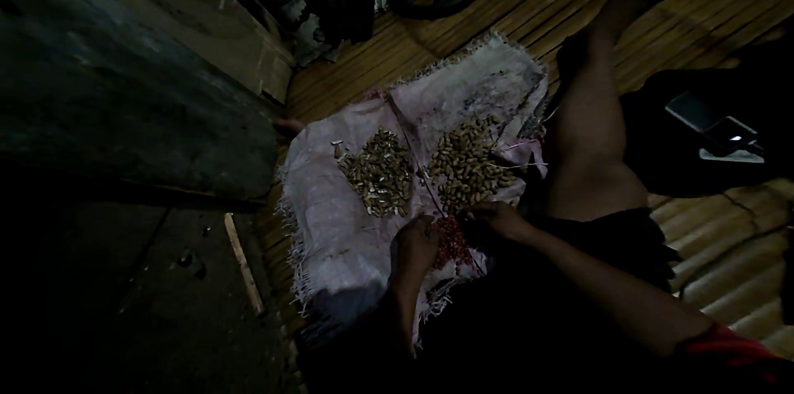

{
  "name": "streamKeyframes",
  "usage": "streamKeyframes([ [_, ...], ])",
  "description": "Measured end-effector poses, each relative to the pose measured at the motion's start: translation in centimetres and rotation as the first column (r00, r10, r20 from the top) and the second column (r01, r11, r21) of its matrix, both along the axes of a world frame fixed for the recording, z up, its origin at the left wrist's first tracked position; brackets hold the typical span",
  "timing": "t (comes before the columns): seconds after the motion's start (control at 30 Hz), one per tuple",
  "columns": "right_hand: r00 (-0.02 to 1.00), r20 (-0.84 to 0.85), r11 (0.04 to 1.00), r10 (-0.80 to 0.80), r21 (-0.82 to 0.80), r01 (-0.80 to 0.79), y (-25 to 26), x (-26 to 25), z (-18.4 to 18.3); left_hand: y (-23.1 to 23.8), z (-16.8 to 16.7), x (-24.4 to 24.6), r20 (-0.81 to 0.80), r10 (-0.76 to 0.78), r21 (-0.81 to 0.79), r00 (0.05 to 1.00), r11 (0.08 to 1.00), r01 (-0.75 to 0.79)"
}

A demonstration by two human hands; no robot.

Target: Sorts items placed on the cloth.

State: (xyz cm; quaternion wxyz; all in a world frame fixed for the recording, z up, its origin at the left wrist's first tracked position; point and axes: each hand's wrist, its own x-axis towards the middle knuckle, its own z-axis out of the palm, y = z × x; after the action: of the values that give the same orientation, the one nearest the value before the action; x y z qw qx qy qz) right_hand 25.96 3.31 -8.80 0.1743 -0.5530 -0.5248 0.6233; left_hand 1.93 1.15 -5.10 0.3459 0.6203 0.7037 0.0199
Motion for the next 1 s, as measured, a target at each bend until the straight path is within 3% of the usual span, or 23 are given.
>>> streamKeyframes([
  [0.27, 0.996, -0.071, 0.998, 0.049, 0.04, -0.046, -0.9, -0.7, 0.7, -0.5, 0.1, 1.4, 0.411, 0.088, -0.185, 0.908, 0.983, -0.011],
  [0.43, 0.993, -0.093, 0.996, 0.073, 0.058, -0.068, -1.6, -1.3, 1.1, -0.4, 0.5, 1.6, 0.453, 0.075, -0.218, 0.889, 0.976, 0.028],
  [0.57, 0.987, -0.142, 0.995, 0.073, 0.082, -0.062, -1.5, -1.2, 0.9, -0.4, 0.7, 1.5, 0.557, 0.159, -0.261, 0.815, 0.965, -0.01],
  [0.67, 0.991, -0.132, 0.996, -0.023, 0.081, 0.034, -0.6, -0.8, 1.7, -0.3, 0.7, 1.6, 0.583, 0.188, -0.263, 0.79, 0.964, -0.035],
  [0.83, 0.937, 0.156, 0.937, -0.312, 0.214, 0.277, 4.2, 2.2, 1.8, -0.1, 0.8, 1.4, 0.545, 0.18, -0.243, 0.819, 0.969, -0.051],
  [0.93, 0.874, 0.414, 0.955, -0.255, 0.251, 0.16, 7.3, 4.5, 1.7, 0.2, 0.8, 1.4, 0.505, 0.18, -0.246, 0.844, 0.967, -0.059],
  [1.0, 0.815, 0.558, 0.982, -0.153, 0.181, 0.06, 8.2, 5.8, 2.8, 0.4, 1.0, 1.5, 0.507, 0.18, -0.243, 0.843, 0.968, -0.061],
])
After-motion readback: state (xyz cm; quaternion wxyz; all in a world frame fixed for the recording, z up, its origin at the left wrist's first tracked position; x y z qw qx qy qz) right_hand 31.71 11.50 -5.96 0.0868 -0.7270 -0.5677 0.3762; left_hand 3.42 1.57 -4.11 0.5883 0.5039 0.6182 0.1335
